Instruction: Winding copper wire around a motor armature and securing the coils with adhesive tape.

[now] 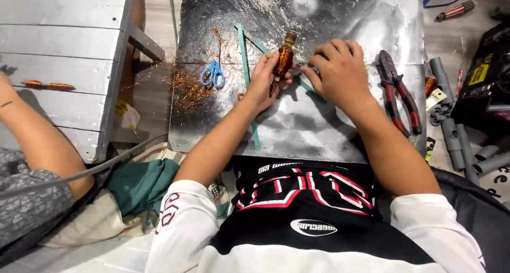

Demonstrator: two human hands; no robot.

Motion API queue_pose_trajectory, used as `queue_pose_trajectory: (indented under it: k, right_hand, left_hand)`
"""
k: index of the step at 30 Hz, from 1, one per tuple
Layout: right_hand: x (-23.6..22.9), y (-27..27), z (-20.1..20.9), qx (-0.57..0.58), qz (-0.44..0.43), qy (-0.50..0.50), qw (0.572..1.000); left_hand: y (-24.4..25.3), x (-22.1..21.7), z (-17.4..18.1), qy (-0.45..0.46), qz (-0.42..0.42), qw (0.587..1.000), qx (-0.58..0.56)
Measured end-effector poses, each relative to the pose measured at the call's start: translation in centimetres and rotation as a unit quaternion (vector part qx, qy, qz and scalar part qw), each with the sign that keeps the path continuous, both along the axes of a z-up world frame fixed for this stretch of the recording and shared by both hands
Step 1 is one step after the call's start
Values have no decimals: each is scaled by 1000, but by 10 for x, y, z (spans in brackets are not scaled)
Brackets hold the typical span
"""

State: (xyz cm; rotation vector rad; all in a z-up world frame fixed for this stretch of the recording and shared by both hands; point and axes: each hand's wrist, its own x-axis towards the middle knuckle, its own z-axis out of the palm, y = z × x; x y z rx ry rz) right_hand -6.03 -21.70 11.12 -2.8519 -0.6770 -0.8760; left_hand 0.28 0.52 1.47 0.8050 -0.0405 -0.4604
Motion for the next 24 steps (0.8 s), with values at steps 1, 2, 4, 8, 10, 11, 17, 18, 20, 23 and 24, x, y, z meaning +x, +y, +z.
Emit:
queue_pose_trajectory:
  k: [1,2,4,8,10,11,17,18,20,23,24]
  right_hand:
    - [1,-2,-3,1,0,0,1000]
    - [2,-2,-6,-4,-9,11,1000]
    - [3,-3,-7,-6,-19,19,1000]
    - [9,-8,-23,6,-23,8,1000]
    - [14,-11,-28,16,-22,-8,1000]
    - [15,-10,-27,13,-27,-10,999]
    - [12,-12,-28,19,-24,0,1000]
    - [12,-13,-26,26,-23,9,999]
    - [11,-16,-22,34,-30,40,998]
    - [10,-19,-19,52,-43,86,994]
    - [9,-20,-18,60,-49,103,992]
  left_hand:
    - [-1,-2,0,0,0,1000,1]
    - [0,-2,1,-14,-1,1000,12]
    - [0,-4,4,-31,-2,999,24]
    - [-5,-1,-7,2,23,999,37]
    - [-7,5,-10,11,36,998,48]
    - [-7,5,-8,20,40,998,42]
    - [0,5,-18,29,48,998,21]
    - [1,8,-23,24,52,998,12]
    - [0,7,-19,19,53,998,9]
    - [4,5,-12,12,47,999,1]
    - [6,4,-10,11,40,999,-4]
